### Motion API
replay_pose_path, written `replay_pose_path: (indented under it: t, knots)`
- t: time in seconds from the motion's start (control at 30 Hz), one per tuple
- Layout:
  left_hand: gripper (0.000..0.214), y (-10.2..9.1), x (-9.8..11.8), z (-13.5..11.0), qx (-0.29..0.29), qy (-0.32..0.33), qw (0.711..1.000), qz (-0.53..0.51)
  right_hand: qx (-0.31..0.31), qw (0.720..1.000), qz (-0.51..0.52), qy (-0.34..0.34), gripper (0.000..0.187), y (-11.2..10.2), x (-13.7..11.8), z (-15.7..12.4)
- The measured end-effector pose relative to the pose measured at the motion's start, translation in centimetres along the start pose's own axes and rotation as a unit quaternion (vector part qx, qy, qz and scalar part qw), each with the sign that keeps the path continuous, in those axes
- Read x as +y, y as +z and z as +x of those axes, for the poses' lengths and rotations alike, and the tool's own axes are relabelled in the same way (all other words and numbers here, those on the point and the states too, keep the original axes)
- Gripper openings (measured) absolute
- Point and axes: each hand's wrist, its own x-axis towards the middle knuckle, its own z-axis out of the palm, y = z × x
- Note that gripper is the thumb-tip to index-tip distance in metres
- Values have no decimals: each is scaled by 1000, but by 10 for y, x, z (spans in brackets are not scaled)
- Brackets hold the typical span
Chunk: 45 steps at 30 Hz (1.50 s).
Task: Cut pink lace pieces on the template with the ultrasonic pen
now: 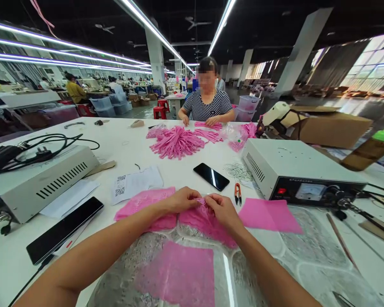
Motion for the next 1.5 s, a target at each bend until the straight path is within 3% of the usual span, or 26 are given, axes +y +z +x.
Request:
replay_pose_path:
  t: [0.27, 0.5, 0.63, 0.77, 0.87, 1.0, 1.07, 1.13, 1.27, 1.37, 1.5]
  knots:
    - [33, -3, -2, 8, -24, 16, 999, -23, 39, 995, -41, -80, 19, -4, -14, 1]
    - [30, 2, 5, 25, -72, 64, 994, -54, 91, 989, 33, -108, 29, -29, -27, -5]
    - [29, 0, 20, 28, -65, 84, 993, -49, 159, 975, 81, -130, 41, -55, -52, -30]
    - [25, -11, 43, 25, -68, 117, 990, -28, 238, 958, 114, -113, 39, -79, -66, -76]
    - [23, -4, 63, 31, -83, 140, 987, 6, 278, 952, 115, -57, 39, -89, -53, -118]
    - [18, 37, 86, 39, -32, 158, 984, 76, 331, 937, 94, 56, 39, -90, -5, -162]
    - [21, 63, 94, 30, -14, 183, 976, 115, 361, 923, 81, 102, 37, -87, 22, -177]
    - [18, 87, 97, 12, -39, 220, 962, 155, 381, 913, 66, 133, 35, -85, 42, -188]
    - [12, 120, 91, -17, -48, 234, 943, 231, 396, 907, 42, 138, 33, -86, 58, -197]
    - [11, 127, 82, -10, -10, 205, 942, 265, 392, 911, 30, 123, 32, -90, 57, -196]
    - [12, 111, 82, 24, -3, 183, 950, 253, 396, 911, 10, 119, 33, -95, 54, -193]
